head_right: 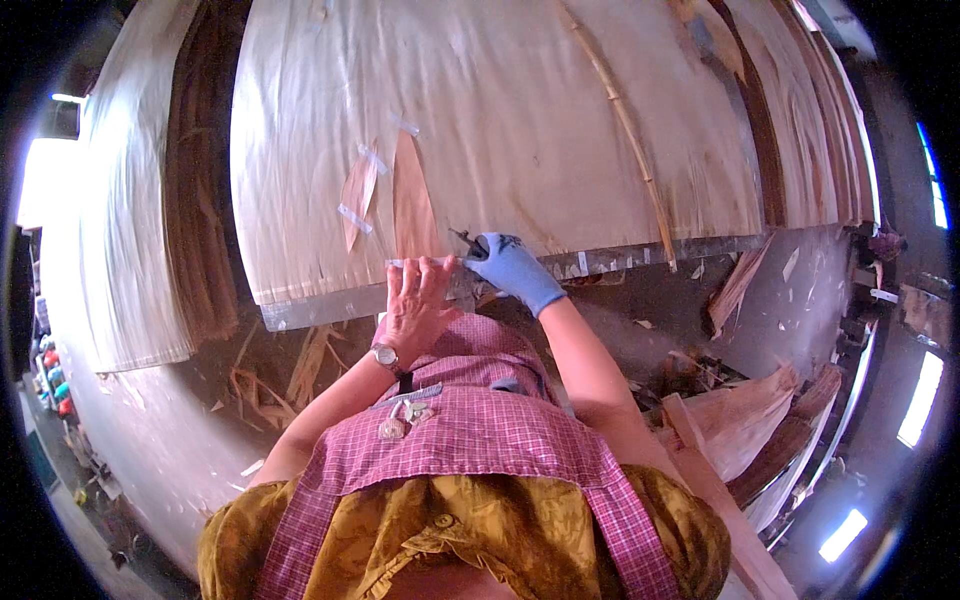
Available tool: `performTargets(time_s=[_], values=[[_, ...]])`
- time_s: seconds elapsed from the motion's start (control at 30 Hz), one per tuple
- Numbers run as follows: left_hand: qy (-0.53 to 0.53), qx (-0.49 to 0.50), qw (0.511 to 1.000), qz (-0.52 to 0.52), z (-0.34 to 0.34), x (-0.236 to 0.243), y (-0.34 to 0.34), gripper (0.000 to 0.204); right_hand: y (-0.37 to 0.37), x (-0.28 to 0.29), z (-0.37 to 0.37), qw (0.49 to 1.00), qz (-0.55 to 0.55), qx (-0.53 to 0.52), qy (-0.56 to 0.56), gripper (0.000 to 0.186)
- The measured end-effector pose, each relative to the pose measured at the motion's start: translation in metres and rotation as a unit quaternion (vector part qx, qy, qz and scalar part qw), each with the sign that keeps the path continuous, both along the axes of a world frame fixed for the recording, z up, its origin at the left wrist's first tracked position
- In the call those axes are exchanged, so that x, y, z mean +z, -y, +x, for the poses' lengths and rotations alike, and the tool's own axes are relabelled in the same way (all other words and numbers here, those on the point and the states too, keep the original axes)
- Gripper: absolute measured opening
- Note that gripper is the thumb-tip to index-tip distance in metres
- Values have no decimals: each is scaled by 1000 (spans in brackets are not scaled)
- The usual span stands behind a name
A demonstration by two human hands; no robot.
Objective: The person repairs wood veneer sheets by cutting and applying adhesive tape patches with a blade. The person then lays down, trims, and flips sheets of wood veneer over a stack using a long stick.
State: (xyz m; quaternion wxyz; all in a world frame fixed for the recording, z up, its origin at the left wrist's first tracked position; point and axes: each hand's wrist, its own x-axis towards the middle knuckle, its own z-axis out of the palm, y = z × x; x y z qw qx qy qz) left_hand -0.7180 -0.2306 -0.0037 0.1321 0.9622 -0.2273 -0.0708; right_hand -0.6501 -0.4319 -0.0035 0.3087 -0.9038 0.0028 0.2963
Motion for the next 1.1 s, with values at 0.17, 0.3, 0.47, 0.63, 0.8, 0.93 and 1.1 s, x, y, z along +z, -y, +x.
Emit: performTargets(time_s=[0.17, 0.3, 0.47, 0.63, 0.8, 0.93, 1.1], values=[[23, 1, 996, 90, -2, -1, 9, 89, 2, -10, -41, 995, 2, -101, 19, 41], [-60, 8, 998, -15, 14, 22, 1, 71, -2, -8, -12, 974, 35, -11, 223, 39], [7, 115, 987, -115, 71, 8, 1, 51, -45, -8, 84, 983, 55, -89, 154, 44], [76, 67, 995, -1, 85, -12, 7, 62, -21, -38, 61, 964, -117, 14, 237, 40], [78, 82, 993, 20, 79, -23, 6, 63, -42, -18, 3, 978, 7, -168, 125, 33], [32, 73, 997, -24, 88, -9, -11, 54, -52, -3, -2, 969, 17, -159, 191, 25], [114, 240, 949, -172, 84, 5, -60, 54, -81, 13, 40, 947, 272, -165, 46, 18]])
